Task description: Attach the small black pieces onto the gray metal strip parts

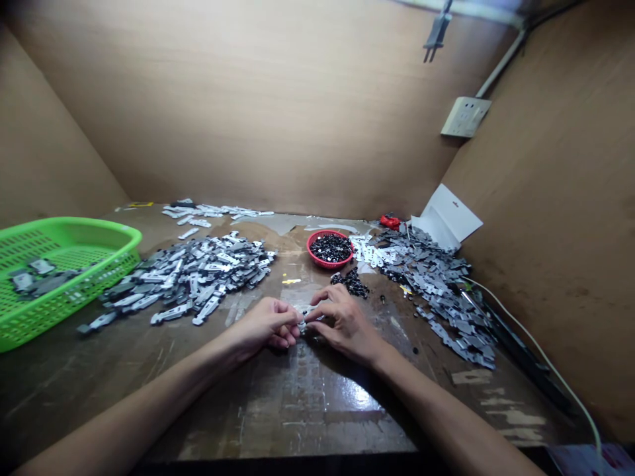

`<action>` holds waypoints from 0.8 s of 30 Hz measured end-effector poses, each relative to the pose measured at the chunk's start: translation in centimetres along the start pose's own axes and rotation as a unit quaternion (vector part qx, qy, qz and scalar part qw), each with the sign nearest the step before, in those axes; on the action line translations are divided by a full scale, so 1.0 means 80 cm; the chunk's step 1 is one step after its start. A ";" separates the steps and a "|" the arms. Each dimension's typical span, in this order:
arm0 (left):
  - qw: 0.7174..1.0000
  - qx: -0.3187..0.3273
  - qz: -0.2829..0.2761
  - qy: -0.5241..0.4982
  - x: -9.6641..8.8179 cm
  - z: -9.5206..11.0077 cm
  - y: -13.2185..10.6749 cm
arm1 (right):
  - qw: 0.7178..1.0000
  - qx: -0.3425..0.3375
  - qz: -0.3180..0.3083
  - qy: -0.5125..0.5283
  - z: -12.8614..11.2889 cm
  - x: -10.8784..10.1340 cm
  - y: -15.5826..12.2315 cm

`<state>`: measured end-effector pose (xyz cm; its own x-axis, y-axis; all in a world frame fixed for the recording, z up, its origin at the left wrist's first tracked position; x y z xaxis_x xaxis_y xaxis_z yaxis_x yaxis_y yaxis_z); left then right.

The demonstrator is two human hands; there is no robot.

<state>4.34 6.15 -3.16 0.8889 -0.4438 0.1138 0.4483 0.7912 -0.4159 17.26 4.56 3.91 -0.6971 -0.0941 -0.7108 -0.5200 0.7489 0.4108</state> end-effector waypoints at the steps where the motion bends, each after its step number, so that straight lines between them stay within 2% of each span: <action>1: 1.000 0.000 -0.001 -0.001 0.000 0.000 0.000 | 1.000 0.000 0.002 0.001 0.000 0.000 0.000; 11: 1.000 -0.005 0.005 -0.002 0.000 0.004 -0.003 | 1.000 0.004 0.024 -0.002 -0.004 -0.006 0.000; 15: 1.000 -0.021 0.012 0.005 0.001 0.006 -0.003 | 0.996 0.025 0.083 -0.026 0.005 -0.030 0.001; 17: 1.000 -0.025 0.013 0.008 0.001 0.007 -0.004 | 0.987 0.053 0.137 -0.062 0.027 -0.056 0.000; 20: 0.999 -0.028 0.015 0.014 0.001 0.007 -0.005 | 0.964 0.112 0.184 -0.153 0.082 -0.105 -0.002; 22: 0.999 -0.025 0.015 0.015 0.002 0.008 -0.005 | 0.947 0.166 0.157 -0.226 0.128 -0.131 0.000; 24: 1.000 -0.021 0.014 0.016 0.002 0.009 -0.006 | 0.934 0.200 0.072 -0.288 0.169 -0.141 0.007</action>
<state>4.35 5.99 -2.25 0.8970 -0.4358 0.0733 0.4188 0.7855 -0.4556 31.50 14.88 4.45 -0.3051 0.3087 -0.9009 -0.1344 0.9226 0.3616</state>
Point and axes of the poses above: each hand's wrist, its own y-axis towards the middle knuckle, its own x-axis out of the palm, z = x × y, the point moved 7 cm from there along y, towards the middle knuckle, and after that the axes turned 1 degree about -z, right-handed, at the moved point
